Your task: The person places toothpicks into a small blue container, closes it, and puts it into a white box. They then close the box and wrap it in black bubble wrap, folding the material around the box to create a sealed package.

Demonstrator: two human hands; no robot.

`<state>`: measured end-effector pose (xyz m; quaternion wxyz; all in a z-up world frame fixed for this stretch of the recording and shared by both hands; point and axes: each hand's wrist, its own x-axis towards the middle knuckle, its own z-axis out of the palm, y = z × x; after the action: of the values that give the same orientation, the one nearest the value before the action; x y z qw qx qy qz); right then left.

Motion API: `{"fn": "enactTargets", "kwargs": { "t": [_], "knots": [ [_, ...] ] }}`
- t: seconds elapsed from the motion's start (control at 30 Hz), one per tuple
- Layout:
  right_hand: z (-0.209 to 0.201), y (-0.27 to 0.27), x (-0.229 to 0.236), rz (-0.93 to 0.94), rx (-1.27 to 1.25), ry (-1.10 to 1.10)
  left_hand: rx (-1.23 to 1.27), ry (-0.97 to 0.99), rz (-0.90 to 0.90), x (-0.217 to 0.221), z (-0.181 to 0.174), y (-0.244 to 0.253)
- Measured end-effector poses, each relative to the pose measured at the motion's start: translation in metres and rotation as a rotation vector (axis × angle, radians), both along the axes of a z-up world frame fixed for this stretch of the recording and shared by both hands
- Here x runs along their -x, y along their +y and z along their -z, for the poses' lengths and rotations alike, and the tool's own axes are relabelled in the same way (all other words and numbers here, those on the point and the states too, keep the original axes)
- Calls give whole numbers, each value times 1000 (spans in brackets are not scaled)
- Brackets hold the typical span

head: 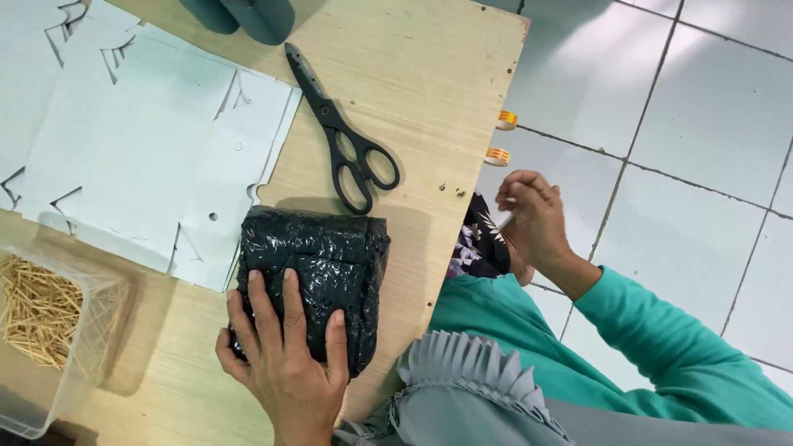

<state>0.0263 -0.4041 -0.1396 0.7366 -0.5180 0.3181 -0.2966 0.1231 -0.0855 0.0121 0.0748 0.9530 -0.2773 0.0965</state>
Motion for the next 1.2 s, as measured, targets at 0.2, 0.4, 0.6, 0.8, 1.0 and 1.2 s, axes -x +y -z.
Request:
{"fn": "enactTargets", "kwargs": {
  "t": [0.2, 0.4, 0.6, 0.8, 1.0, 1.2],
  "knots": [
    [56, 18, -6, -125, -781, 306, 8, -7, -13, 1, 1, 0],
    [34, 29, -12, -128, -825, 262, 2, 8, -8, 1, 1, 1],
    [27, 39, -3, -120, -780, 255, 11, 19, -8, 1, 0, 1],
    [55, 42, -2, -63, -668, 196, 22, 24, -10, 1, -1, 1],
    [58, 38, 3, -64, -657, 195, 27, 21, -9, 1, 0, 1],
    [37, 28, 4, -92, -677, 260, 25, 7, -6, 0, -1, 1]
  ]
}}
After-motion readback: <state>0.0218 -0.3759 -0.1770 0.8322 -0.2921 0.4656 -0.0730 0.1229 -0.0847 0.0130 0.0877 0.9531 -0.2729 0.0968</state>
